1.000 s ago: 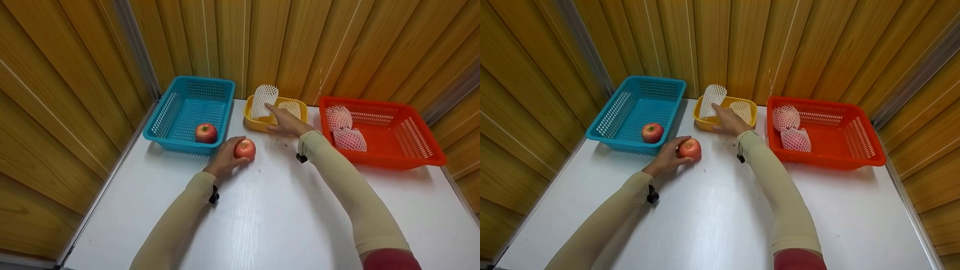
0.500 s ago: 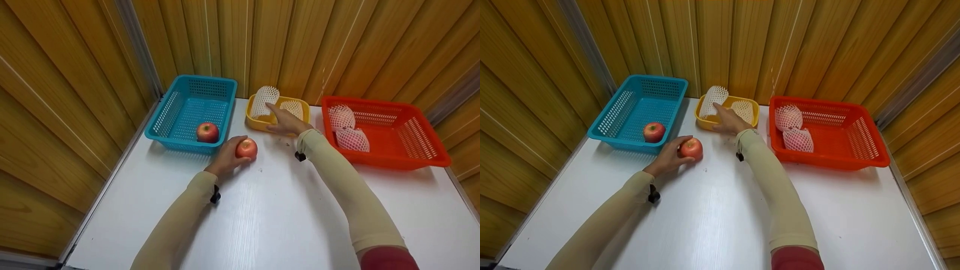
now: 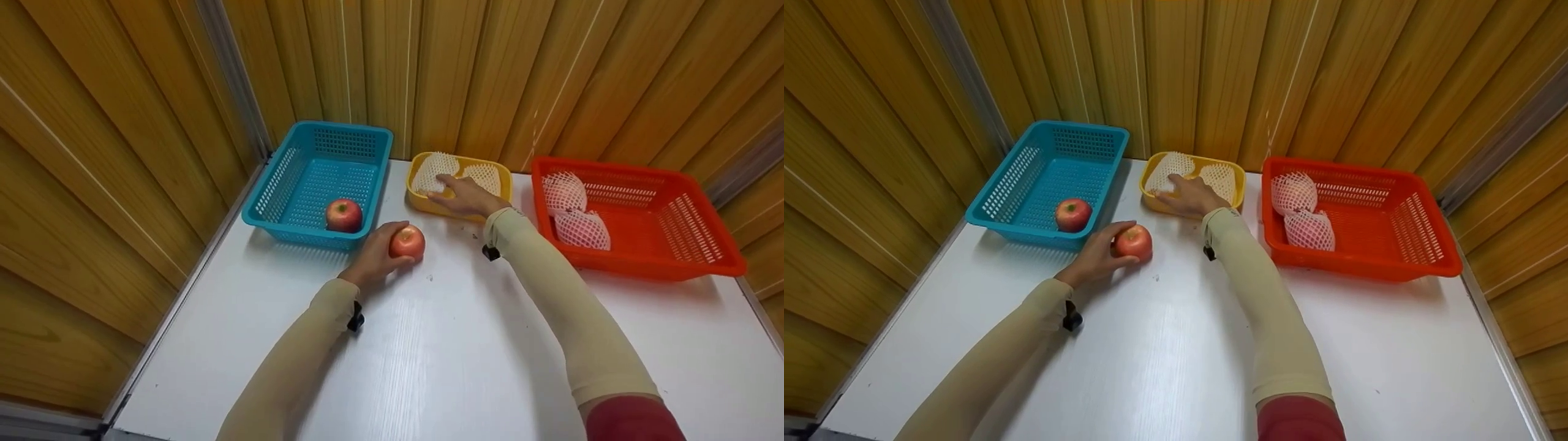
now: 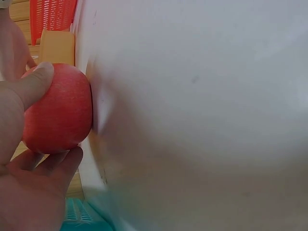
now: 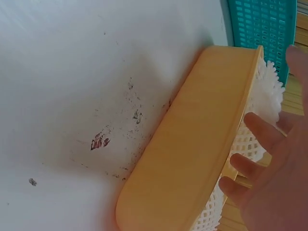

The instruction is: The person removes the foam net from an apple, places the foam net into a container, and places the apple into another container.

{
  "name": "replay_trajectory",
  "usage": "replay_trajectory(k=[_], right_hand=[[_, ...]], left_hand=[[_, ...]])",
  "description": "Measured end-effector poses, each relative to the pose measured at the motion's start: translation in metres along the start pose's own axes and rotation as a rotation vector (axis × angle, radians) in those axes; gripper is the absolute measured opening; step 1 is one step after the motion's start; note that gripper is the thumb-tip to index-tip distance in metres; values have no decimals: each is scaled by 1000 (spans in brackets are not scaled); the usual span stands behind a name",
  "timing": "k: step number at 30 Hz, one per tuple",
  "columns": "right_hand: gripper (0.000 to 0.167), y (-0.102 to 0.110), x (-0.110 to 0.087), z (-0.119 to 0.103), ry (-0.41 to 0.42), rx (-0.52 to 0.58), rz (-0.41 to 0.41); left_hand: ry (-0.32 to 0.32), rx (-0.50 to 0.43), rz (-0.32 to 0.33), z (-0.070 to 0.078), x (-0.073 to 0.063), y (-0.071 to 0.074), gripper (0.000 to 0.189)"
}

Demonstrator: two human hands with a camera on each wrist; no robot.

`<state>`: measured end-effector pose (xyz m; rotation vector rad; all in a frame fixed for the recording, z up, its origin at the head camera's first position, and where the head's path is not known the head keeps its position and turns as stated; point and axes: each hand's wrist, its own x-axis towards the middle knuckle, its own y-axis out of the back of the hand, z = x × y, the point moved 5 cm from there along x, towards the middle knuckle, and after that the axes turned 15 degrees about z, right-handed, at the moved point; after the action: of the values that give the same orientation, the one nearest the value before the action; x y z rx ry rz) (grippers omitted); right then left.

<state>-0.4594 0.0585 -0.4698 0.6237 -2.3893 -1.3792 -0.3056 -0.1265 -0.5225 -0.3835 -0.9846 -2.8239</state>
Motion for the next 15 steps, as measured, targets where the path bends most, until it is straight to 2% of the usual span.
replay_trajectory(k=[3,9,15], right_hand=[[78,1,2,2,-23,-33,-5],[74,5,8,1,37,-92,19],[80,7,7,3,-13,-154,-2]], left_hand=[[7,-2,-4,1,0,-1,79],[16,8,-8,1,0,-1,79],[17,7,-7,-1,0,-1,80]])
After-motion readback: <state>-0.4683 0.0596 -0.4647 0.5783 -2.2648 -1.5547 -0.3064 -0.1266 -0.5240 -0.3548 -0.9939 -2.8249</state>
